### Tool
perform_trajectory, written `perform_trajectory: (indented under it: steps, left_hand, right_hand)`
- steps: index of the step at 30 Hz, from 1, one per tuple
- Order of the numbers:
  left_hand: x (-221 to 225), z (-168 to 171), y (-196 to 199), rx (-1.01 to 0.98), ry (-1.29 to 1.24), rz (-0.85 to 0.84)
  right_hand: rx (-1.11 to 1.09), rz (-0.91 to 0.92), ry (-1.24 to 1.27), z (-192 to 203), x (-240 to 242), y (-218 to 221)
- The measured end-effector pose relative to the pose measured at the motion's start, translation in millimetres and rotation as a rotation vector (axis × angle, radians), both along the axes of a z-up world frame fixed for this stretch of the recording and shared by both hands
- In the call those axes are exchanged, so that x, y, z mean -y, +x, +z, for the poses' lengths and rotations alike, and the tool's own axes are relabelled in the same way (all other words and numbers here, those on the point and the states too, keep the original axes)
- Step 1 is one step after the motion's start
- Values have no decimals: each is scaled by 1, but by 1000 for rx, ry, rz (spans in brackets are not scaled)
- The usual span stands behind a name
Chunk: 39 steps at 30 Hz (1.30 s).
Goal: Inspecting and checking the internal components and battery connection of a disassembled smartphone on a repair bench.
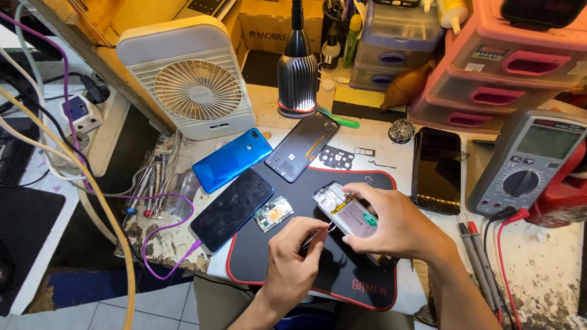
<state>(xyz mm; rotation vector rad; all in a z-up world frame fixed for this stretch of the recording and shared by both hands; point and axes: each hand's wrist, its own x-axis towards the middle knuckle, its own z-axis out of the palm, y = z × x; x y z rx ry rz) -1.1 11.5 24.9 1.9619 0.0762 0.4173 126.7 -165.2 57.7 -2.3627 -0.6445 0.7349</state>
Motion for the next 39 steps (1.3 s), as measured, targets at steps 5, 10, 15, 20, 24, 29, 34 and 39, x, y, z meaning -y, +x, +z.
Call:
perform_trajectory:
  steps: [5,10,15,20,24,29,34,39]
  left_hand:
    - [-4,13,7,-494,-360,-14]
    - [5,6,5,-569,-617,22]
    - [9,-14,4,-428,-837,-41]
    - [12,2,3,-422,-721,13]
    - [14,6,7,-438,-569,114]
    - [18,2,4,-392,-599,63]
    - [18,-1,7,-413,-579,93]
    - [16,4,8,-386,-545,85]
  right_hand:
    - [39,-48,-48,10,-12,-12]
    - [129,-43,-89,-1,-17,-18]
    - [98,-85,-122,3,-18,-19]
    - [107,-92,-126,2,-19,-20]
    - [115,-110,-144,1,-20,-20]
    - [123,-115,-139,-1,-18,-19]
    - [124,-121,-147,-1,-20,-19]
    - [117,-128,-137,1,-20,-18]
